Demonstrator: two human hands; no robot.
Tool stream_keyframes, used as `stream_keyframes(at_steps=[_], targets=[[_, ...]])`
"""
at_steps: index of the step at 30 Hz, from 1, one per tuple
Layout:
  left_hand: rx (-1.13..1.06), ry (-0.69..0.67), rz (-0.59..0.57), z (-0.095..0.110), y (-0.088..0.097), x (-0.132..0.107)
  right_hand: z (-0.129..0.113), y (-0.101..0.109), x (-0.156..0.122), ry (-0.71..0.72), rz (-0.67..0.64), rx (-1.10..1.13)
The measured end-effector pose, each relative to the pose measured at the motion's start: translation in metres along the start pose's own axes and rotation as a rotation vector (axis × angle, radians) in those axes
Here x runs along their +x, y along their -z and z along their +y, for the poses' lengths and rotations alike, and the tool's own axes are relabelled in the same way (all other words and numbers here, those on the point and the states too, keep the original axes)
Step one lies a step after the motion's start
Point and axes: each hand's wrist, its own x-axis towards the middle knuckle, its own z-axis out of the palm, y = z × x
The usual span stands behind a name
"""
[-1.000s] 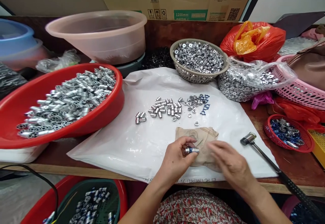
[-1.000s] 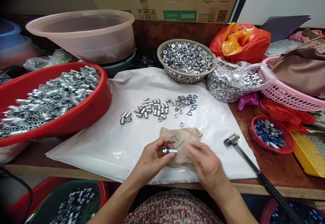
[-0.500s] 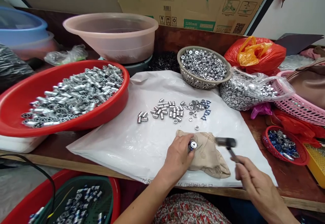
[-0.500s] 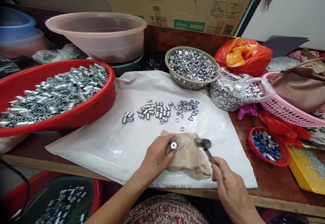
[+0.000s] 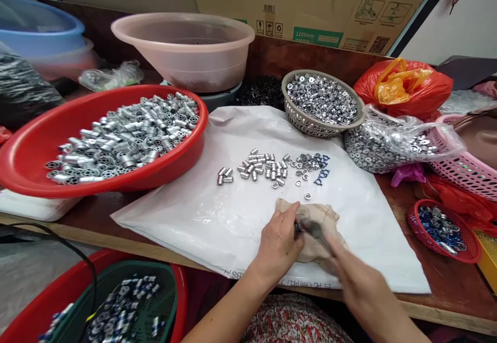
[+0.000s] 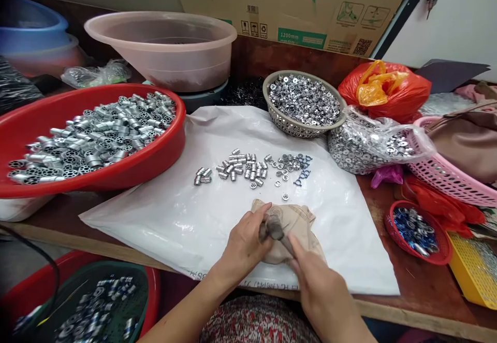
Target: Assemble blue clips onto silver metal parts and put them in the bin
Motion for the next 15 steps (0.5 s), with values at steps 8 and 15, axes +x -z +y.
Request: stream_keyframes(at_steps=[8,15], targets=[[-0.06,0.014,-0.094,0.002,0.013,0.003,0.071,0.019,-0.032,-0.142,0.05,-0.491],[-0.048,-0.07,-0.032,0.003,0.005,0.007,0.112,0.03,-0.019,-0.209,0.044,-0.707]])
